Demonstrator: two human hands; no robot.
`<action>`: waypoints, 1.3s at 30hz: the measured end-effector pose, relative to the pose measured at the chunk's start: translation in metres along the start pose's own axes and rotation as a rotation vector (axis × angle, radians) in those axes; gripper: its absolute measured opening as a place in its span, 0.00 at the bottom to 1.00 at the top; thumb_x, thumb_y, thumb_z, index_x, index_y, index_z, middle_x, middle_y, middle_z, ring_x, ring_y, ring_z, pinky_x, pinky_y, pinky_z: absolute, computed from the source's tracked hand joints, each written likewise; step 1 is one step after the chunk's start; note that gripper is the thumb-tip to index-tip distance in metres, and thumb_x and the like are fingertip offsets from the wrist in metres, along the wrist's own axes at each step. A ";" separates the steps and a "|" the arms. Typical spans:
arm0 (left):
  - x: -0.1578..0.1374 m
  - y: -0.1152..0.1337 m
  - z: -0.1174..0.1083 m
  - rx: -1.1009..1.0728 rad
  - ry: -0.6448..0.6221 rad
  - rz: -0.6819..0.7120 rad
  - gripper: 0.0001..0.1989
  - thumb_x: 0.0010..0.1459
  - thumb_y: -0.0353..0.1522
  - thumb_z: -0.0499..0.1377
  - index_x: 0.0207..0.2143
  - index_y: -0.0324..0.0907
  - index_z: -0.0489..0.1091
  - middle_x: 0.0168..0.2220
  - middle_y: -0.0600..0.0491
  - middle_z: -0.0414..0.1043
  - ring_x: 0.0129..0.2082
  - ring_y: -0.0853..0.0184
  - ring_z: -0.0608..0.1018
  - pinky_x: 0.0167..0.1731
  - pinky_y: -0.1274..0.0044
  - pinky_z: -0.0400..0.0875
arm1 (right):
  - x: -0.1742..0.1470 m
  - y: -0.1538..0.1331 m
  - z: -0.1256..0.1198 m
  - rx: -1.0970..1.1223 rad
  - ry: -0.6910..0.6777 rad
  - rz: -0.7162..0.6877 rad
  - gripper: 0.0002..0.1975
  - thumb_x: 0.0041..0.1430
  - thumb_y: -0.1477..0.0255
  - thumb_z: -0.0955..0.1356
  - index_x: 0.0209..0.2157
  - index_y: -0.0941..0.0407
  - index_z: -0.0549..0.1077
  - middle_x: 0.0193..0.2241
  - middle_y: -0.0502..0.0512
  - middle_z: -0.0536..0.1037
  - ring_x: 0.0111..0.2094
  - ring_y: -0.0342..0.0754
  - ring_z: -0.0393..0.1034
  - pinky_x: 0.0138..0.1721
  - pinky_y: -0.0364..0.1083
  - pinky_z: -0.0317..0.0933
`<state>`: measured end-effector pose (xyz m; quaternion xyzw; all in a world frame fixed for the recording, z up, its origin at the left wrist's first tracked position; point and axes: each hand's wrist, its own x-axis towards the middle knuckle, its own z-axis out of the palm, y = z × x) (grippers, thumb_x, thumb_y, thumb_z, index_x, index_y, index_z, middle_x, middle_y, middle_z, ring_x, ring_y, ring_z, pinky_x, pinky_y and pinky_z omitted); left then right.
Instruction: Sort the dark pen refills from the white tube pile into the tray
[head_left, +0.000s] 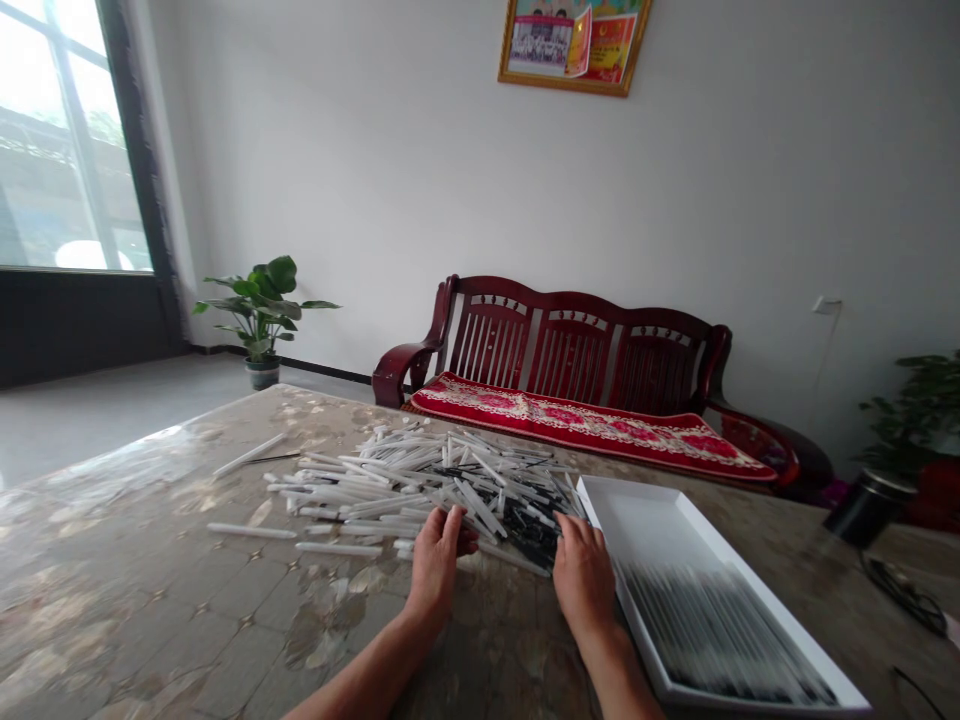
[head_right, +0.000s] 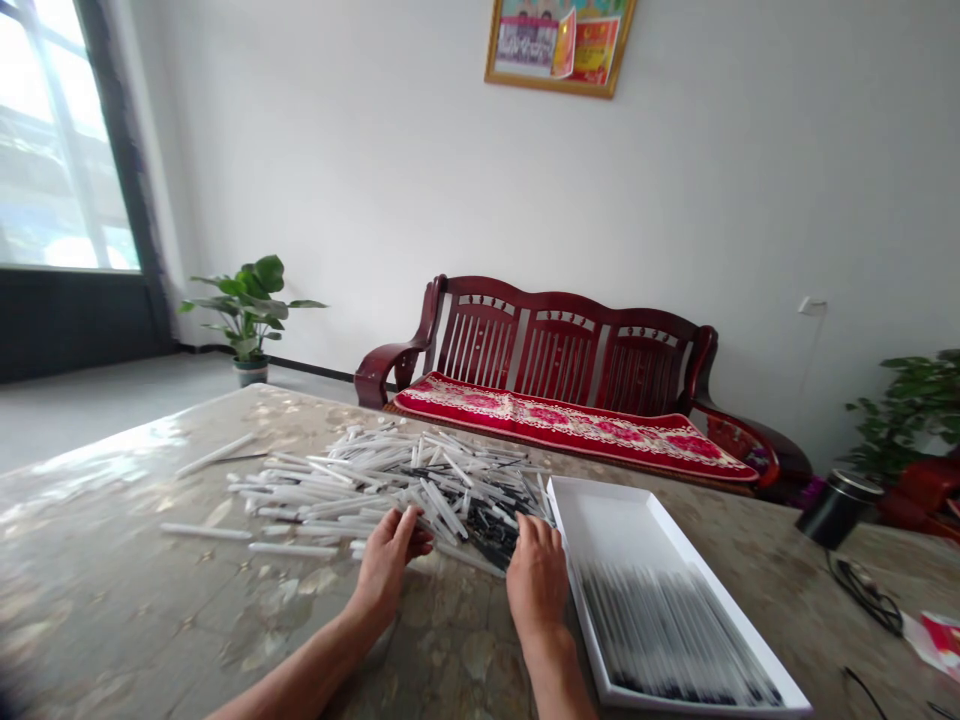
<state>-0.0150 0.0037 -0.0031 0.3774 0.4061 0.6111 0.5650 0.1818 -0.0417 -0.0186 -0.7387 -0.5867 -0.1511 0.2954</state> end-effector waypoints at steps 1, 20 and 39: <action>-0.001 -0.001 0.001 -0.006 -0.006 -0.023 0.22 0.45 0.51 0.65 0.28 0.41 0.69 0.21 0.57 0.71 0.22 0.68 0.75 0.24 0.77 0.73 | 0.002 0.001 0.002 -0.014 -0.005 -0.017 0.22 0.61 0.80 0.58 0.51 0.56 0.75 0.48 0.60 0.78 0.49 0.55 0.69 0.52 0.50 0.59; -0.011 -0.004 0.011 -0.014 -0.123 -0.155 0.21 0.44 0.49 0.66 0.28 0.41 0.68 0.23 0.57 0.71 0.23 0.69 0.77 0.23 0.79 0.73 | 0.006 -0.002 0.010 -0.164 -0.120 -0.055 0.15 0.60 0.79 0.62 0.41 0.52 0.78 0.38 0.59 0.79 0.42 0.55 0.71 0.44 0.50 0.59; -0.010 -0.008 0.010 -0.174 -0.165 -0.326 0.19 0.43 0.44 0.71 0.30 0.41 0.70 0.28 0.54 0.77 0.24 0.68 0.80 0.32 0.73 0.77 | 0.008 -0.002 0.014 0.422 0.219 0.034 0.13 0.63 0.67 0.60 0.43 0.54 0.72 0.40 0.61 0.78 0.44 0.54 0.73 0.45 0.52 0.65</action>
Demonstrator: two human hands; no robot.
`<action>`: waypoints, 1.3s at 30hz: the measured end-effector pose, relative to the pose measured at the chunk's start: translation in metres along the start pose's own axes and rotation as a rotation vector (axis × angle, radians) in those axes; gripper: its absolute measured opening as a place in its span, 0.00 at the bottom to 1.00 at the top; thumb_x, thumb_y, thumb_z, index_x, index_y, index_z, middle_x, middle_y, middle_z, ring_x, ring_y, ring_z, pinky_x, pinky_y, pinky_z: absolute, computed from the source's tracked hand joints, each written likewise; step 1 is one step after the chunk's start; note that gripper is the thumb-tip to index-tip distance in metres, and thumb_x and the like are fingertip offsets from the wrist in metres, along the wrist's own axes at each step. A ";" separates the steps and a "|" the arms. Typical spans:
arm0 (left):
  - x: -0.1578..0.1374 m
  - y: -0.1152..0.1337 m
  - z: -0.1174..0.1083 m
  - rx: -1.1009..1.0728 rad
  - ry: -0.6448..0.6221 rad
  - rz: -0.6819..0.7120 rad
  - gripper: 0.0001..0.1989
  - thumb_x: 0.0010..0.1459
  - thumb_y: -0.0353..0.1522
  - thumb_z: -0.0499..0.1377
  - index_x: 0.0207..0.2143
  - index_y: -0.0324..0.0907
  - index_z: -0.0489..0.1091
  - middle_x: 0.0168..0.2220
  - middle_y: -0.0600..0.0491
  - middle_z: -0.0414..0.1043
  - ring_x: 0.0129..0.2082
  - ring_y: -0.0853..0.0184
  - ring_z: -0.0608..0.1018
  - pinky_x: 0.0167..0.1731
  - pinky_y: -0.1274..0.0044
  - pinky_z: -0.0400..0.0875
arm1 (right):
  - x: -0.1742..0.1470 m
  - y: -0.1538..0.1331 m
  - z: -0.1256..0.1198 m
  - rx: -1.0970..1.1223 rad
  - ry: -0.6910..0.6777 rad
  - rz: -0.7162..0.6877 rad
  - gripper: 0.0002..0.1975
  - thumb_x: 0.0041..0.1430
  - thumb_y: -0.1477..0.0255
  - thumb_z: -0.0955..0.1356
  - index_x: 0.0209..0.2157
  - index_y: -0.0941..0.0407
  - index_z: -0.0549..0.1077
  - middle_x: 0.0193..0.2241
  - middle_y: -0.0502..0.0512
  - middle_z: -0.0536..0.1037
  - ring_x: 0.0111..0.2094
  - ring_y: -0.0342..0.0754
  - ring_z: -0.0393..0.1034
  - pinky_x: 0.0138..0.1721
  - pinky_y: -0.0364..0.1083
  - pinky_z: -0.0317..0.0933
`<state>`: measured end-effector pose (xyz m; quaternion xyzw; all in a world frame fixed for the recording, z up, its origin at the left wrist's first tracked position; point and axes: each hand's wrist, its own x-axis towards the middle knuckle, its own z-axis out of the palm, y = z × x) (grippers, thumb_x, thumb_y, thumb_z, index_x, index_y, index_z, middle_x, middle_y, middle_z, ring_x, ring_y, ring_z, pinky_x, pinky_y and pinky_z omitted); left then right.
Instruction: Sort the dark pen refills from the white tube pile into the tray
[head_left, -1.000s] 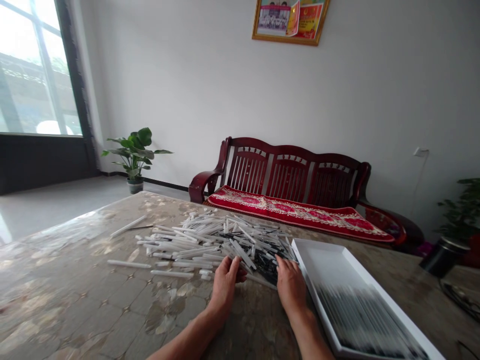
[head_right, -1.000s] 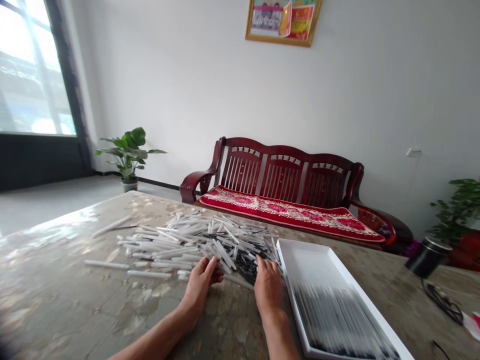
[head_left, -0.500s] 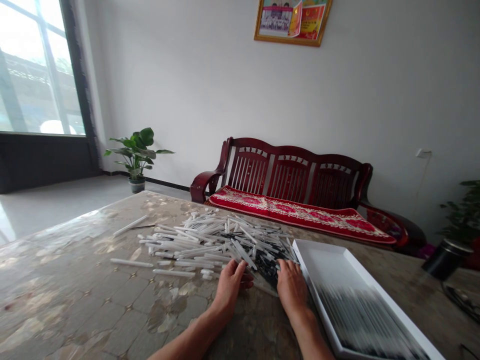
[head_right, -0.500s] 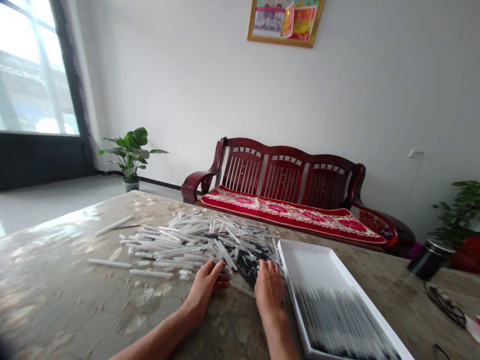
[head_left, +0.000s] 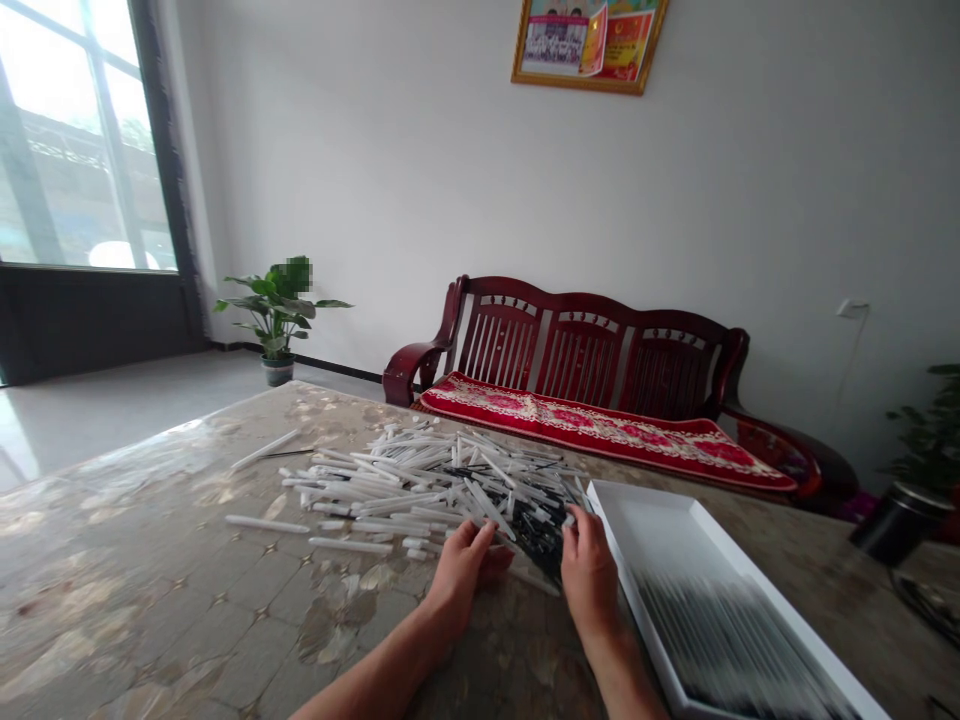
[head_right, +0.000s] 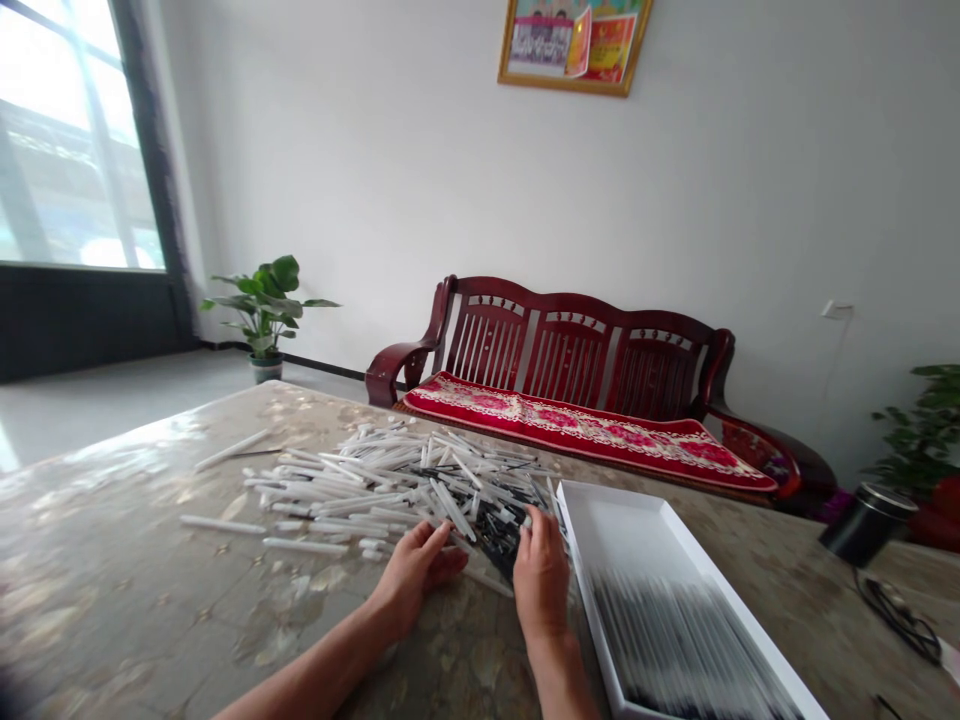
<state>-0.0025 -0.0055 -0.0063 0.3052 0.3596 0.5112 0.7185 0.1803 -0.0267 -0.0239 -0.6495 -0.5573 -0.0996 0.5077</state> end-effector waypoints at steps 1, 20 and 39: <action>0.002 0.000 -0.001 -0.041 0.018 0.000 0.19 0.44 0.42 0.71 0.30 0.41 0.69 0.28 0.54 0.77 0.25 0.68 0.81 0.33 0.73 0.78 | 0.000 -0.005 0.001 0.118 0.010 0.048 0.14 0.63 0.64 0.60 0.42 0.55 0.72 0.39 0.61 0.78 0.42 0.54 0.74 0.44 0.52 0.67; 0.003 0.003 -0.003 -0.206 0.032 -0.014 0.23 0.34 0.38 0.77 0.28 0.39 0.70 0.25 0.52 0.79 0.26 0.67 0.82 0.35 0.75 0.79 | -0.021 -0.048 0.011 0.698 -0.218 0.398 0.16 0.50 0.58 0.71 0.33 0.56 0.78 0.30 0.56 0.82 0.30 0.49 0.76 0.35 0.46 0.72; -0.005 0.008 0.002 -0.064 -0.091 0.281 0.21 0.34 0.41 0.76 0.27 0.38 0.74 0.24 0.55 0.77 0.27 0.69 0.79 0.33 0.76 0.78 | -0.017 -0.065 -0.008 1.000 -0.289 0.940 0.25 0.30 0.58 0.81 0.29 0.57 0.76 0.23 0.53 0.81 0.25 0.49 0.76 0.25 0.45 0.70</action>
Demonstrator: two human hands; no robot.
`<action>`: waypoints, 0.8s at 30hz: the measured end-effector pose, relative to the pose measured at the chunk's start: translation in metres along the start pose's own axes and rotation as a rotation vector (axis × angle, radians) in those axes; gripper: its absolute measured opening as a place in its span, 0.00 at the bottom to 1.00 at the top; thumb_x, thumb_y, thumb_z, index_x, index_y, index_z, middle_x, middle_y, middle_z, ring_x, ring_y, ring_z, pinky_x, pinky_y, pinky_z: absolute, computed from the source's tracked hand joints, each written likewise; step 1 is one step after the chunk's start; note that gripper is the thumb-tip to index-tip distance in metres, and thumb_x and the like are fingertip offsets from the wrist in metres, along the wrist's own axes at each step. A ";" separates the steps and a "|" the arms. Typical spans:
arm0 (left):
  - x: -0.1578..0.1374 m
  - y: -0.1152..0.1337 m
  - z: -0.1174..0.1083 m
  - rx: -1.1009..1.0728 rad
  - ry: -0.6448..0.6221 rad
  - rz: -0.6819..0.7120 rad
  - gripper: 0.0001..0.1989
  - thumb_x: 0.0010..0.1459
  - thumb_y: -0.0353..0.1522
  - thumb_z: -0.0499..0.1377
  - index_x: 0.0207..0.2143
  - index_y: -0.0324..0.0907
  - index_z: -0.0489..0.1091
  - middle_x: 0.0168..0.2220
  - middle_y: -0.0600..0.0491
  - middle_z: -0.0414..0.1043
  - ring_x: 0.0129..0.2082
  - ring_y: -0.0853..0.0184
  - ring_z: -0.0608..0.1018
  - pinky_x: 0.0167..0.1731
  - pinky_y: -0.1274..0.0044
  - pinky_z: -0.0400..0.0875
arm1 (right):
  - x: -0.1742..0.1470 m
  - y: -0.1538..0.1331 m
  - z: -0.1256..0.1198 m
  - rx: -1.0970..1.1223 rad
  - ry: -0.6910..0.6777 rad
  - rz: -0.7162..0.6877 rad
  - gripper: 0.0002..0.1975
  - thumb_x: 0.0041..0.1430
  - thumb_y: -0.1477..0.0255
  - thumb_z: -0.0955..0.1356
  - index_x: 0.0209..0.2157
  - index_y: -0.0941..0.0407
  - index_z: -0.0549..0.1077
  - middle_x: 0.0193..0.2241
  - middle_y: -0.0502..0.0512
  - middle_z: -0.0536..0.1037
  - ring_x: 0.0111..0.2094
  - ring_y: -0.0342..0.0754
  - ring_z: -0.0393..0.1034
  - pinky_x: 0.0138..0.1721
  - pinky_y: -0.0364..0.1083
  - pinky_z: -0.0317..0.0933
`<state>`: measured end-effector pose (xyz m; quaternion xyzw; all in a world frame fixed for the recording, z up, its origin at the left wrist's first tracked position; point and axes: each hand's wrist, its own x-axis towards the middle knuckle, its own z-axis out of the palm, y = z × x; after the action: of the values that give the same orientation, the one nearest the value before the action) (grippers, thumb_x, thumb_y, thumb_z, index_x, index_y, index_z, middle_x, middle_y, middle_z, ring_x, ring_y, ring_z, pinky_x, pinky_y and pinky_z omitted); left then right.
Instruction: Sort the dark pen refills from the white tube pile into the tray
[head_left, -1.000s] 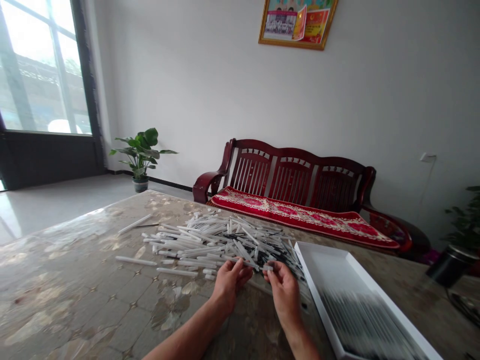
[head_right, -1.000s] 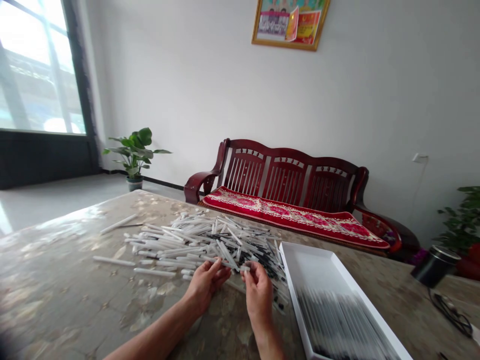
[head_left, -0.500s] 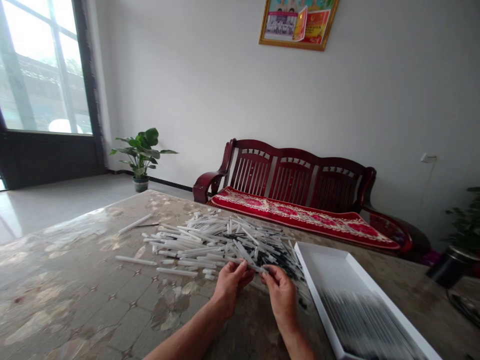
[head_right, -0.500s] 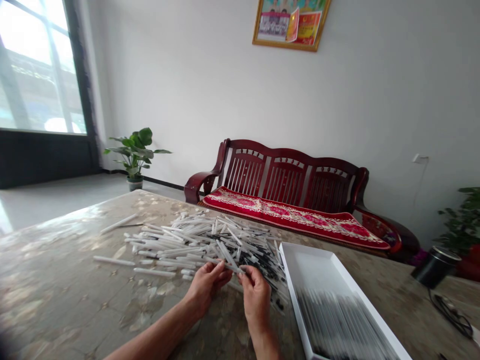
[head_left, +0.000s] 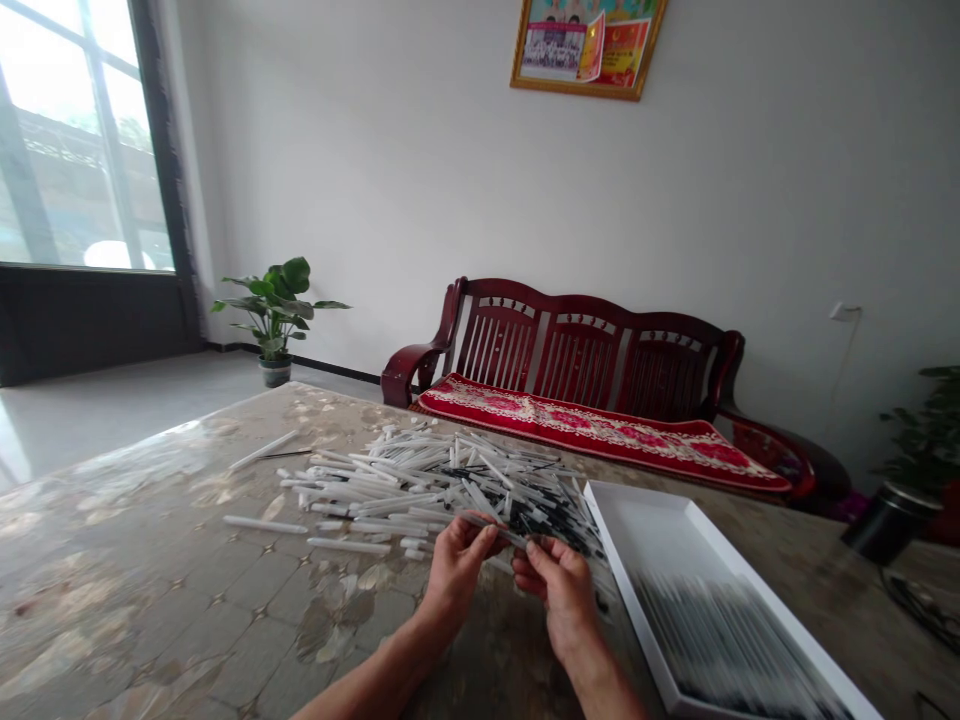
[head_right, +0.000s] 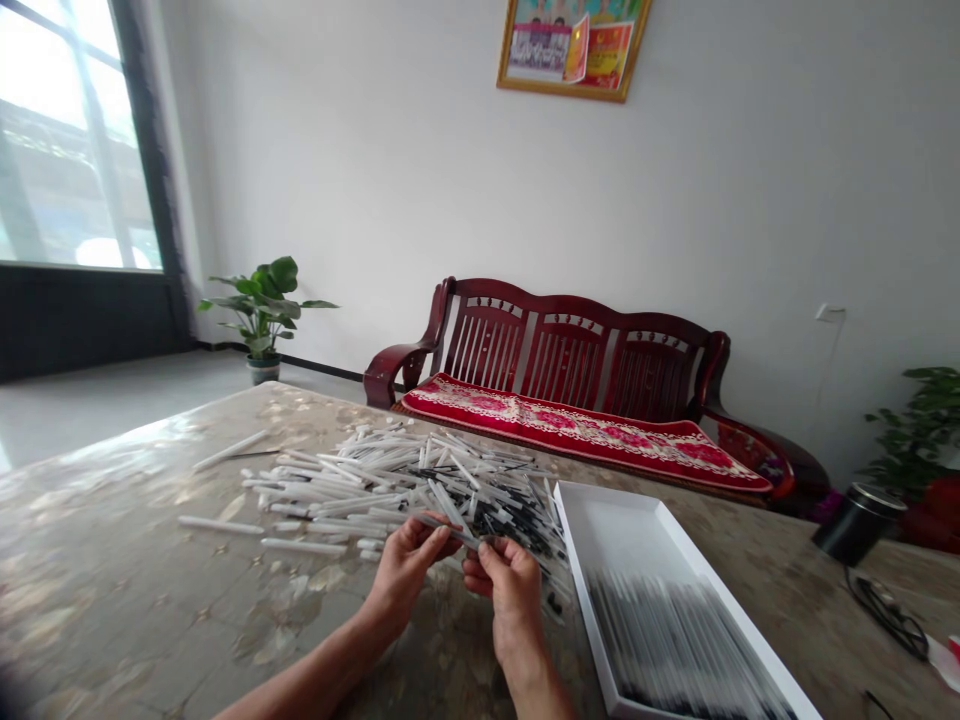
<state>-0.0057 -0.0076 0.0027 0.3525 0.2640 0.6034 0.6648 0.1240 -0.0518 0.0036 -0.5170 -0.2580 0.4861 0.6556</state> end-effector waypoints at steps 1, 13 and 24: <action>0.000 0.000 0.000 -0.004 -0.004 -0.007 0.21 0.34 0.40 0.76 0.27 0.38 0.74 0.25 0.54 0.78 0.27 0.69 0.80 0.33 0.76 0.78 | -0.001 -0.001 0.000 0.016 -0.007 0.007 0.25 0.30 0.58 0.81 0.29 0.57 0.76 0.23 0.52 0.81 0.25 0.48 0.76 0.25 0.44 0.69; -0.011 -0.001 0.006 -0.196 0.046 -0.364 0.09 0.48 0.30 0.71 0.29 0.38 0.74 0.26 0.51 0.79 0.24 0.69 0.80 0.30 0.79 0.78 | -0.009 0.002 0.012 -0.025 -0.169 -0.217 0.21 0.44 0.59 0.77 0.37 0.56 0.76 0.29 0.51 0.81 0.24 0.43 0.70 0.24 0.41 0.62; -0.004 -0.014 -0.006 0.330 -0.246 -0.244 0.21 0.34 0.44 0.74 0.29 0.40 0.77 0.24 0.55 0.75 0.24 0.72 0.73 0.26 0.81 0.65 | -0.007 -0.063 -0.018 -0.017 0.046 -0.380 0.23 0.44 0.54 0.76 0.35 0.56 0.75 0.32 0.54 0.81 0.27 0.46 0.74 0.20 0.40 0.62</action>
<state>-0.0020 -0.0112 -0.0127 0.4925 0.3167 0.4199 0.6934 0.1595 -0.0651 0.0572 -0.4755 -0.3401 0.3396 0.7368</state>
